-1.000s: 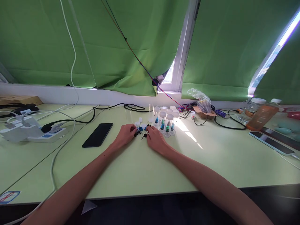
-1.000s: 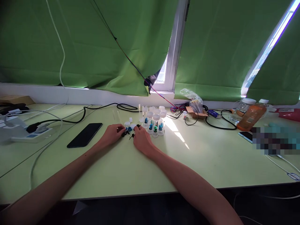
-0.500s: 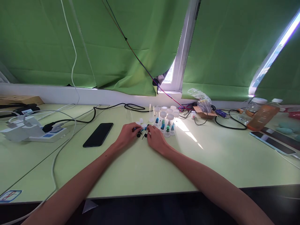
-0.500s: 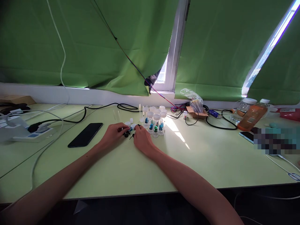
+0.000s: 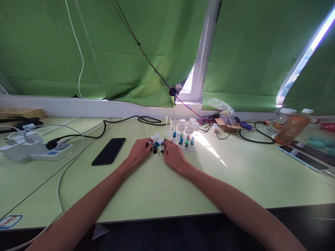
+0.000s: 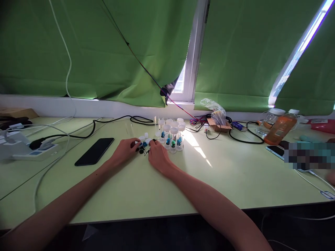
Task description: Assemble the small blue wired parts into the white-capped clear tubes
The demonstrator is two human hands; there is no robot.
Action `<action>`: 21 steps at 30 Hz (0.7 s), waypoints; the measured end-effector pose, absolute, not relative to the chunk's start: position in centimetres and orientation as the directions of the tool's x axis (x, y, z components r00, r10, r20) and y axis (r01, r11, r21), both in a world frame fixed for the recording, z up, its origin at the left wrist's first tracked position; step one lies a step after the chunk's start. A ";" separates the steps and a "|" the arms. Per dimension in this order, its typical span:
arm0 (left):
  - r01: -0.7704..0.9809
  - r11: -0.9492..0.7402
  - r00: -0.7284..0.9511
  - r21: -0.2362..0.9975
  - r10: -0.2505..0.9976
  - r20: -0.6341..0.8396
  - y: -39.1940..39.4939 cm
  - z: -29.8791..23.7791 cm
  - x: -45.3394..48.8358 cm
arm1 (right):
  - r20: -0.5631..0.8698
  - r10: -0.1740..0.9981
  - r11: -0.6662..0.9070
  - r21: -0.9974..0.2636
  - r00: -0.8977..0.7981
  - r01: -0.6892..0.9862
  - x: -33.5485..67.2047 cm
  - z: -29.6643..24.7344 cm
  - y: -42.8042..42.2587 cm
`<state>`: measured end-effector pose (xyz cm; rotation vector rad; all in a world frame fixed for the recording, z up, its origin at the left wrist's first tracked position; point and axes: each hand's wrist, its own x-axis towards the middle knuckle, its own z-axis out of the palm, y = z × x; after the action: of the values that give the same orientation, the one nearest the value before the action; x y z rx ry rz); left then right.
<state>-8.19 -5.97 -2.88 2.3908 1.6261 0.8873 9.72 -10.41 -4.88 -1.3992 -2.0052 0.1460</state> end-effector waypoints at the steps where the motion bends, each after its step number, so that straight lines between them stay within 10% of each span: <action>1: 0.831 -0.398 0.246 0.388 0.889 0.385 -5.9 -2.9 -8.3 | 0.463 0.865 0.419 -0.454 -0.194 0.786 9.7 -4.9 -10.4; 21: 0.836 -0.351 0.222 0.422 0.919 0.325 -4.6 -3.5 -8.2 | 0.470 0.861 0.433 -0.473 -0.196 0.767 9.6 -5.1 -10.3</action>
<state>-8.18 -4.61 -3.51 2.3282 1.6898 0.7960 9.62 -10.29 -5.11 -1.3679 -1.9946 0.1724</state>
